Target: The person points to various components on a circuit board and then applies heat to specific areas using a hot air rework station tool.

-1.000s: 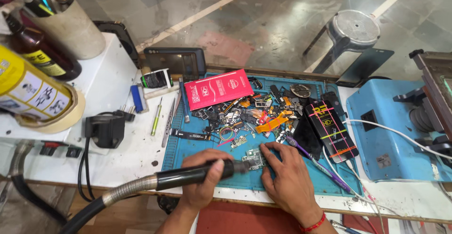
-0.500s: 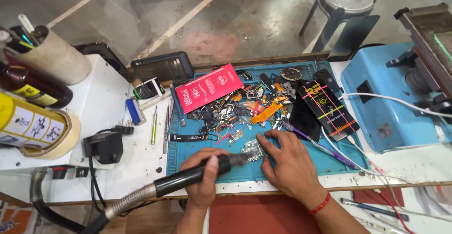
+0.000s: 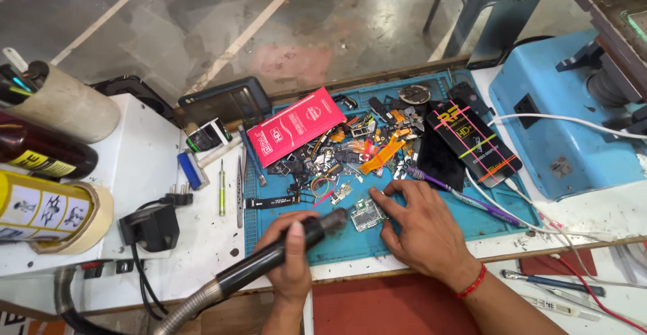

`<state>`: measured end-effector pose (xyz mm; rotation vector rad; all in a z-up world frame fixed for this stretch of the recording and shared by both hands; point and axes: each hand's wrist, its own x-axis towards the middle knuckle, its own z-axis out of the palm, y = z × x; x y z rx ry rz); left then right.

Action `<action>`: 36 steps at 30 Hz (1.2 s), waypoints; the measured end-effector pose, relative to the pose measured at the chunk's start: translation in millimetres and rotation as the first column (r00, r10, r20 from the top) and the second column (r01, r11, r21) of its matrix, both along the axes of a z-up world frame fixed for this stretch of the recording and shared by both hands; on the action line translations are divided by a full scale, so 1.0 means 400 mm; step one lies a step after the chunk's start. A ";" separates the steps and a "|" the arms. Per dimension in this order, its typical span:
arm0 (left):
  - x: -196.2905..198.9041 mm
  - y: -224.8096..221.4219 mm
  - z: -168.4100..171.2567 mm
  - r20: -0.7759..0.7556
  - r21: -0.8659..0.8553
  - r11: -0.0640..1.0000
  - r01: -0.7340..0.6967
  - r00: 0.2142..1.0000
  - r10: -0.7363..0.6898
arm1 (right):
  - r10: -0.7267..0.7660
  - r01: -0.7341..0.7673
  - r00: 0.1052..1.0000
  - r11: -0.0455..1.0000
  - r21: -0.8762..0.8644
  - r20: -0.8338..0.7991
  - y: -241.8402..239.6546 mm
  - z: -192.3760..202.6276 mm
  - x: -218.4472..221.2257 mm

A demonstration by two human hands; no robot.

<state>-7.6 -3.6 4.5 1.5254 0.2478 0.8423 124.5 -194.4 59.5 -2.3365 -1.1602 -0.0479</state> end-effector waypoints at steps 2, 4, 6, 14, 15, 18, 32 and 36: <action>0.008 0.003 0.001 0.042 -0.112 0.993 -0.028 0.999 0.033 | 0.006 -0.006 0.999 1.000 0.010 0.033 0.004 0.004 -0.001; 0.004 0.013 0.009 0.006 0.019 0.997 0.079 0.997 -0.080 | 0.000 0.000 1.000 1.000 0.003 0.013 0.006 0.006 0.003; -0.006 0.010 0.015 -0.029 0.040 0.996 0.083 0.996 -0.082 | 0.001 -0.001 1.000 1.000 0.000 0.011 0.006 0.005 -0.003; 0.007 0.001 0.019 0.027 -0.063 0.997 -0.034 0.999 0.035 | -0.027 0.027 0.999 0.999 -0.025 0.021 0.014 0.001 -0.002; 0.006 0.007 0.020 -0.003 -0.031 1.000 -0.002 1.000 0.002 | -0.028 0.028 0.999 1.000 -0.012 0.026 0.016 0.000 0.001; -0.009 0.013 0.024 -0.048 0.005 0.997 0.078 0.996 -0.077 | -0.033 0.033 0.999 0.999 0.005 0.038 0.014 -0.004 -0.002; -0.008 0.016 0.048 -0.016 0.040 0.965 0.258 0.966 -0.258 | 0.007 -0.008 0.996 1.000 0.003 0.094 0.010 -0.012 -0.007; 0.006 0.008 0.045 0.009 -0.009 0.996 0.086 0.996 -0.085 | 0.004 -0.004 0.997 1.000 -0.002 0.081 0.008 -0.014 -0.006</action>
